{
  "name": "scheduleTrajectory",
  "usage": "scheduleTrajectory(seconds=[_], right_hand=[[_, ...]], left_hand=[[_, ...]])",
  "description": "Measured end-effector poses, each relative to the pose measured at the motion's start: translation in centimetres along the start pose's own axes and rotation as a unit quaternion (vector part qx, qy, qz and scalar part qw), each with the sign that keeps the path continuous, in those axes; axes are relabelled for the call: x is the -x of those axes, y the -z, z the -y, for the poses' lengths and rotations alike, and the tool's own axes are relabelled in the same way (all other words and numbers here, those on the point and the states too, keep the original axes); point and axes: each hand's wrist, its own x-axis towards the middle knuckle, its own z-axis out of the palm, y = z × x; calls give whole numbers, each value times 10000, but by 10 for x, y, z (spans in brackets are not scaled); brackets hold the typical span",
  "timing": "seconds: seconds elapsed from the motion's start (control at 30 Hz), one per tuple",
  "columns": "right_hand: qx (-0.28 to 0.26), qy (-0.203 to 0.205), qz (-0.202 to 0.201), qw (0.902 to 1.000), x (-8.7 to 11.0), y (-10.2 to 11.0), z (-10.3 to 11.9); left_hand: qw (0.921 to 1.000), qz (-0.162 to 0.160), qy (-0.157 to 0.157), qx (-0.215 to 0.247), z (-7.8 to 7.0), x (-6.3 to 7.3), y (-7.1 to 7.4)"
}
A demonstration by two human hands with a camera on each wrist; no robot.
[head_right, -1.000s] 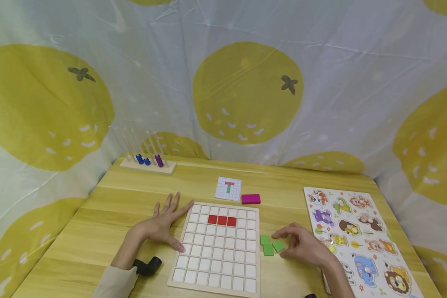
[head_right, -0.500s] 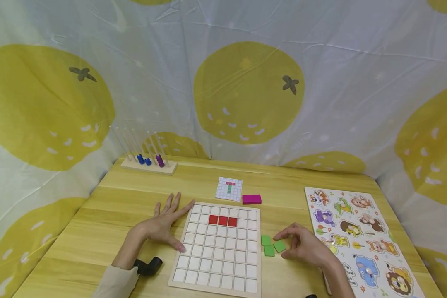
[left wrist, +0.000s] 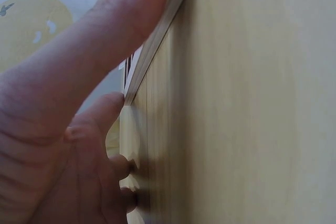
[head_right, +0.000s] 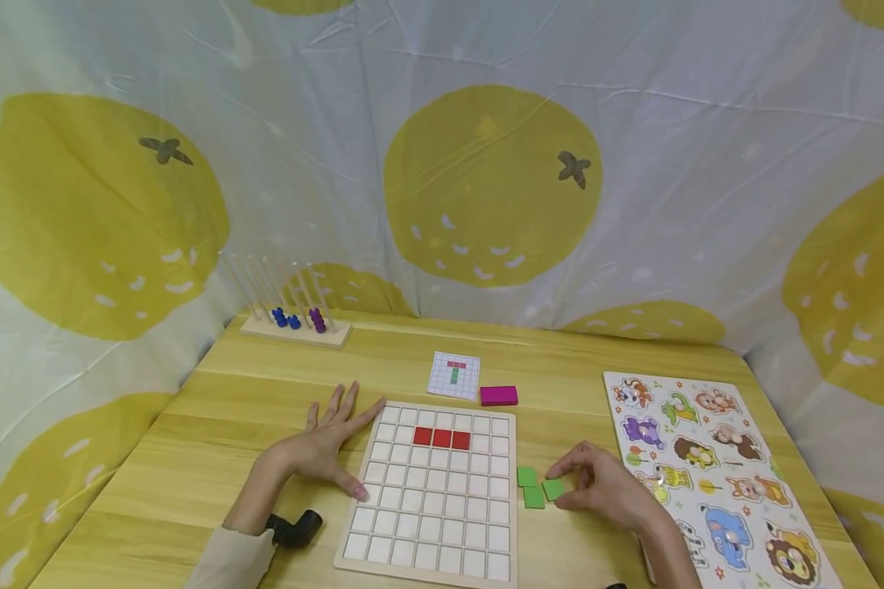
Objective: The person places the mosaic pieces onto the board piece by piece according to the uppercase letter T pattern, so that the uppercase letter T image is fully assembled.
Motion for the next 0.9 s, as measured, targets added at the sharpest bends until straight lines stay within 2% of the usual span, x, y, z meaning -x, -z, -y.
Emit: scheduleTrajectory(seconds=[0.33,0.5,0.57,0.77,0.9], right_hand=[[-51,-491,4,9988,1,3,1],[-214,-753,-275,9965,-7,5,9],[-216,-740,-443,9960,-12,3,15],[84,-694,-948,9930,-34,-19,46],[79,-738,-1037,9918,-52,-44,65]], left_hand=[[10000,-22,3,4,0,0,-1],[10000,-20,13,34,0,0,0],[10000,-10,23,41,1,0,0],[9999,13,28,104,2,1,-2],[10000,-2,0,62,1,1,-1]])
